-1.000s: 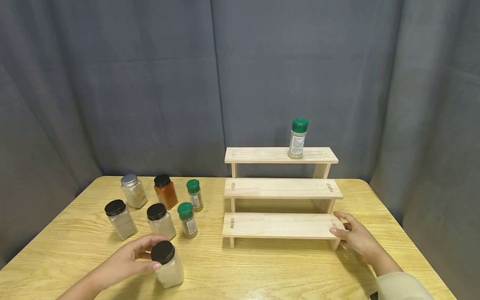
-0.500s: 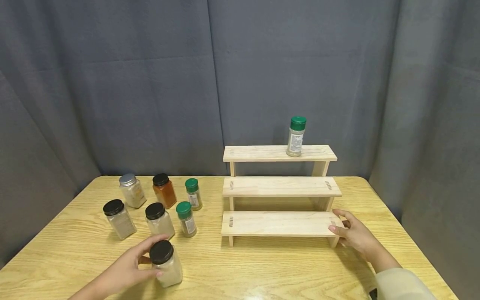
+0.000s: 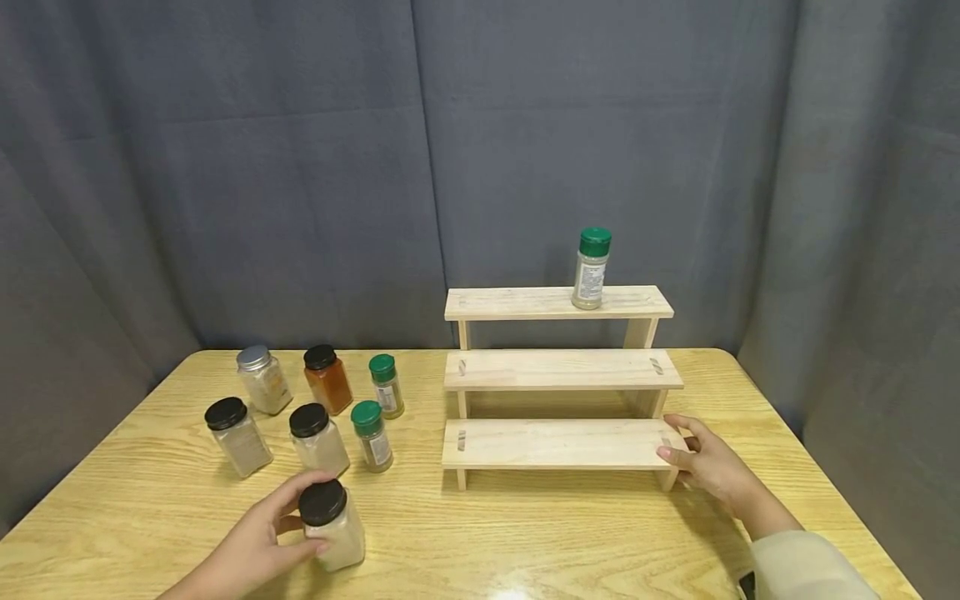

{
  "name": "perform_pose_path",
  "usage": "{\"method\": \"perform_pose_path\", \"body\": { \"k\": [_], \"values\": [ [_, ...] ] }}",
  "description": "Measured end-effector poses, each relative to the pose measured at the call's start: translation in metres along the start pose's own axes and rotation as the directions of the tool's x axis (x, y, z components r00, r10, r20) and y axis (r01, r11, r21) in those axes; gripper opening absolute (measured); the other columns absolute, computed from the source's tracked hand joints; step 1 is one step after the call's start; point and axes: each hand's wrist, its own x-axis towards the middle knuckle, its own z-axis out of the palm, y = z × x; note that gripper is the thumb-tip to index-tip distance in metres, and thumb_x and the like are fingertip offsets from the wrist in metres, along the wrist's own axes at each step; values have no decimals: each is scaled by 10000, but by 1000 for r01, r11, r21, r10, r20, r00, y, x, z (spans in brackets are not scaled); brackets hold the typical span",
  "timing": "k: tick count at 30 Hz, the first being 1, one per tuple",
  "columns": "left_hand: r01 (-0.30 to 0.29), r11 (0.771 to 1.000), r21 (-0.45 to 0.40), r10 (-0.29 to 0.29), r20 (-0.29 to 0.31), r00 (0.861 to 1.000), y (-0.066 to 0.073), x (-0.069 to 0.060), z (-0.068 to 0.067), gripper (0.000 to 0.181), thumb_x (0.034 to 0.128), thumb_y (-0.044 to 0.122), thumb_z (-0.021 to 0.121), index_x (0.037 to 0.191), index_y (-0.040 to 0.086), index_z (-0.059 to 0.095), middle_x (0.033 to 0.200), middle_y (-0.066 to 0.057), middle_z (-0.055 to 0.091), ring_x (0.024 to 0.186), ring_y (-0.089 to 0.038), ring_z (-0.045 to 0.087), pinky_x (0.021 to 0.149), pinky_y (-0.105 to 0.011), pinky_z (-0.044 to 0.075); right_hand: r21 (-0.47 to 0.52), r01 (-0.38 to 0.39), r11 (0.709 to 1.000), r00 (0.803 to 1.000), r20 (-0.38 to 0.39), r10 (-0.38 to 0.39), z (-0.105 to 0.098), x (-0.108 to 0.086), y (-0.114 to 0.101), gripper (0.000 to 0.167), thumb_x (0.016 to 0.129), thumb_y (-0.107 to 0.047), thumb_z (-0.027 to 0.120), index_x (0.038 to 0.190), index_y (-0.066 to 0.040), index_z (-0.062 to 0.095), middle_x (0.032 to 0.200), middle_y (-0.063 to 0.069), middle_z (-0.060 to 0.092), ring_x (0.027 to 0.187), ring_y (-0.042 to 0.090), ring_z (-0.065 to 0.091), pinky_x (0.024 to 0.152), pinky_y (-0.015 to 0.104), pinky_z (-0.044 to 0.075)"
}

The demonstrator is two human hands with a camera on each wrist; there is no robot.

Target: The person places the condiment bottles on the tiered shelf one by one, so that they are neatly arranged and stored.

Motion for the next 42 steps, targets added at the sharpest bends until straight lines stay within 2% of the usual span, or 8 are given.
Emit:
{"method": "perform_pose_path", "body": {
  "k": [4, 12, 19, 24, 31, 37, 42],
  "values": [
    [-5, 1000, 7, 5, -33, 999, 0, 0, 0, 619, 672, 154, 727, 1214, 155, 427, 1189, -69, 478, 998, -175, 488, 755, -268, 453, 3, -2, 1000, 1000, -4, 2, 0, 0, -1, 674, 880, -200, 502, 1318, 75, 68, 1186, 406, 234, 1039, 418, 409, 826, 519, 377],
    [-49, 999, -17, 48, -95, 994, -2, -2, 4, 586, 663, 217, 738, 1184, 144, 480, 1138, -39, 524, 982, -124, 501, 731, -269, 471, 8, 2, 1000, 1000, -15, -2, 1, 0, -3, 665, 879, -188, 504, 1317, 74, 77, 1168, 392, 263, 1010, 376, 435, 810, 511, 394],
    [-35, 999, -23, 33, -93, 995, -2, -2, 4, 600, 664, 238, 737, 1195, 137, 477, 1136, -37, 523, 964, -116, 503, 713, -268, 473, 7, 3, 1000, 1000, -10, -3, 2, 0, -3, 654, 882, -181, 498, 1314, 75, 79, 1151, 383, 293, 978, 339, 466, 803, 503, 403],
    [-70, 997, -37, 67, -86, 994, 0, -1, 5, 581, 682, 235, 725, 1197, 129, 477, 1139, -49, 520, 943, -114, 512, 693, -273, 482, -2, 7, 1000, 1000, -14, -7, 3, -1, -1, 649, 885, -183, 493, 1314, 76, 80, 1153, 387, 292, 979, 338, 464, 799, 494, 411],
    [-150, 989, -18, 146, -125, 981, 7, 2, 7, 571, 700, 217, 714, 1205, 111, 470, 1098, -39, 543, 928, -110, 522, 666, -272, 492, -7, 1, 1000, 1000, -15, -2, 2, -1, 1, 660, 883, -190, 495, 1315, 82, 76, 1181, 404, 256, 1012, 372, 438, 811, 513, 391],
    [-176, 983, -45, 170, -127, 977, 17, 7, 10, 578, 715, 212, 702, 1224, 102, 451, 1075, -26, 556, 925, -110, 521, 656, -275, 492, 0, 9, 1000, 1000, 4, -9, 1, -1, 0, 678, 880, -204, 500, 1317, 81, 67, 1212, 437, 163, 1073, 472, 341, 811, 511, 393],
    [-179, 981, -77, 169, -121, 978, 27, 14, 13, 570, 715, 196, 705, 1220, 110, 456, 1068, -23, 569, 909, -120, 536, 662, -279, 490, -5, 11, 1000, 1000, -2, -11, 0, 0, 0, 686, 878, -223, 503, 1316, 81, 72, 1207, 424, 187, 1064, 454, 358, 812, 515, 390]
  ]
}}
